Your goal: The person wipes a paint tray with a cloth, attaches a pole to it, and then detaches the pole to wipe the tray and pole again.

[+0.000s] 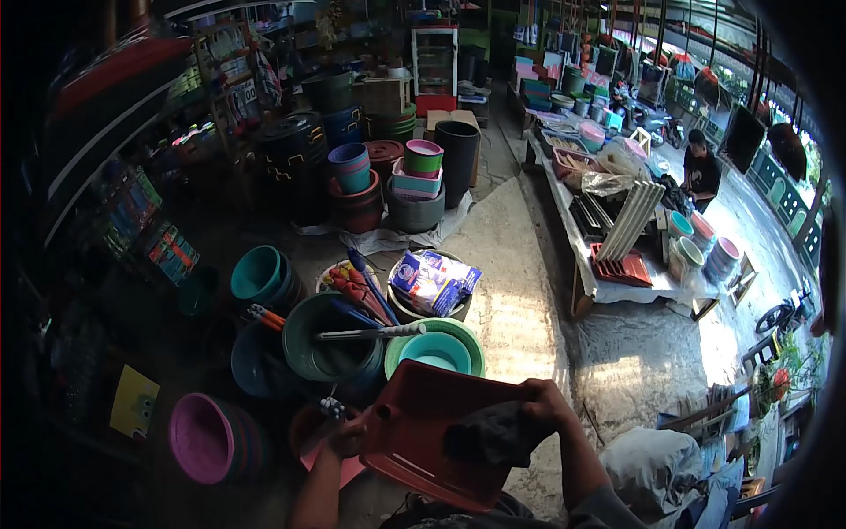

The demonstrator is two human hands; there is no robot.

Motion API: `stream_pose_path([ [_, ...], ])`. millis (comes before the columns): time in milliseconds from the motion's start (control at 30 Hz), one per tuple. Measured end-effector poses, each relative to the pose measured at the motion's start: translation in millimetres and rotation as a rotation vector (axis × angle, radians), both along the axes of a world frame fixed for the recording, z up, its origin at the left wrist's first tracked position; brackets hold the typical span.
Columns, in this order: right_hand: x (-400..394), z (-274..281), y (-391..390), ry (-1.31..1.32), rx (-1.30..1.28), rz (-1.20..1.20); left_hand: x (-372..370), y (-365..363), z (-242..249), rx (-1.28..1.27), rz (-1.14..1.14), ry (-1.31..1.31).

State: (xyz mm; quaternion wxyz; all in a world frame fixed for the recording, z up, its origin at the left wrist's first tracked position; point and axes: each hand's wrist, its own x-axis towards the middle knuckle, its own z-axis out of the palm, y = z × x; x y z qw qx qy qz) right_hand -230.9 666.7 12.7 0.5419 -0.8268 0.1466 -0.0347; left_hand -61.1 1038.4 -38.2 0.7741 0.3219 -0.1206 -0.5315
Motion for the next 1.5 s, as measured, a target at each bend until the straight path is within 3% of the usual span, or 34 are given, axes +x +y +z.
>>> stream_pose_path([
  [33, 1.7, -0.1, 7.6, -0.005, -0.021, 0.015, -1.2, 10.3, -7.5, -0.021, 0.015, -0.005],
  [100, 10.0, -7.5, 24.7, -0.047, -0.027, 0.007, -6.0, 32.1, -28.3, 0.213, -0.094, -0.259],
  [133, 11.9, -4.0, 36.7, -0.069, -0.049, -0.017, -18.1, 40.5, -34.8, 0.207, -0.075, -0.264],
  [167, 12.0, -5.5, 45.4, -0.076, -0.056, -0.002, -34.3, 42.2, -34.3, 0.299, 0.086, -0.366],
  [200, 7.4, -10.9, 54.7, -0.206, -0.352, -0.081, -49.3, 44.6, -36.7, 0.394, 0.247, -0.461],
  [233, 2.5, -14.8, 62.7, -0.336, -0.647, -0.165, -62.2, 48.3, -44.1, 0.392, 0.256, -0.459],
  [300, -11.6, -9.0, 72.1, -0.414, -0.505, -0.29, -88.3, 53.8, -61.2, 0.167, 0.464, 0.179],
  [367, -36.4, 8.3, 85.9, -0.163, -0.042, -0.414, -106.9, 64.4, -69.2, 0.112, 0.494, 0.243],
  [400, -42.6, 15.2, 99.4, -0.33, -0.005, -0.408, -112.7, 67.9, -64.9, 0.061, 0.522, 0.297],
  [500, -49.9, -9.2, 132.6, -0.356, 0.13, -0.175, -119.9, 61.1, -31.9, -0.1, 0.475, 0.255],
  [633, -21.5, -8.0, 192.9, -0.214, -0.491, 0.316, -124.3, 16.9, -17.6, 0.057, 0.469, 0.076],
  [667, -19.6, -8.7, 189.3, -0.214, -0.491, 0.309, -122.1, 9.5, -18.1, 0.105, 0.472, 0.017],
  [733, -11.9, -14.3, 181.3, -0.293, -0.836, 0.017, -119.3, 1.0, -15.6, 0.159, 0.467, -0.049],
  [800, -16.6, -15.2, 142.6, -0.006, -0.655, -0.241, -124.9, -6.3, 6.7, 0.063, 0.516, -0.079],
  [867, -20.7, -29.9, 95.5, -0.065, -0.683, -0.448, -128.8, -9.0, 9.8, 0.054, 0.469, -0.077],
  [900, -18.0, -40.6, 78.4, -0.213, -0.785, -0.564, -129.5, -12.9, 11.3, 0.041, 0.432, -0.081],
  [967, -5.7, -34.0, 75.3, -0.174, -0.778, -0.608, -132.6, -30.0, 21.3, 0.113, 0.436, -0.153],
  [1100, 20.3, -24.8, 129.1, -0.339, -0.708, -0.069, -122.8, -58.3, 37.1, 0.22, 0.414, -0.372],
  [1233, 25.7, -8.2, 116.3, -0.402, -0.68, -0.199, -111.9, -50.1, 34.6, 0.18, 0.45, -0.334],
  [1300, 30.6, -8.1, 84.2, -0.284, -0.6, -0.587, -118.1, -48.3, 40.4, 0.17, 0.52, -0.387],
  [1400, 35.6, -17.1, 83.8, -0.313, -0.635, -0.432, -130.3, -50.4, 48.2, 0.173, 0.516, -0.365],
  [1500, 46.7, -26.6, 143.5, -0.477, -0.44, -0.148, -125.2, -52.2, 36.4, 0.218, 0.559, -0.439],
])
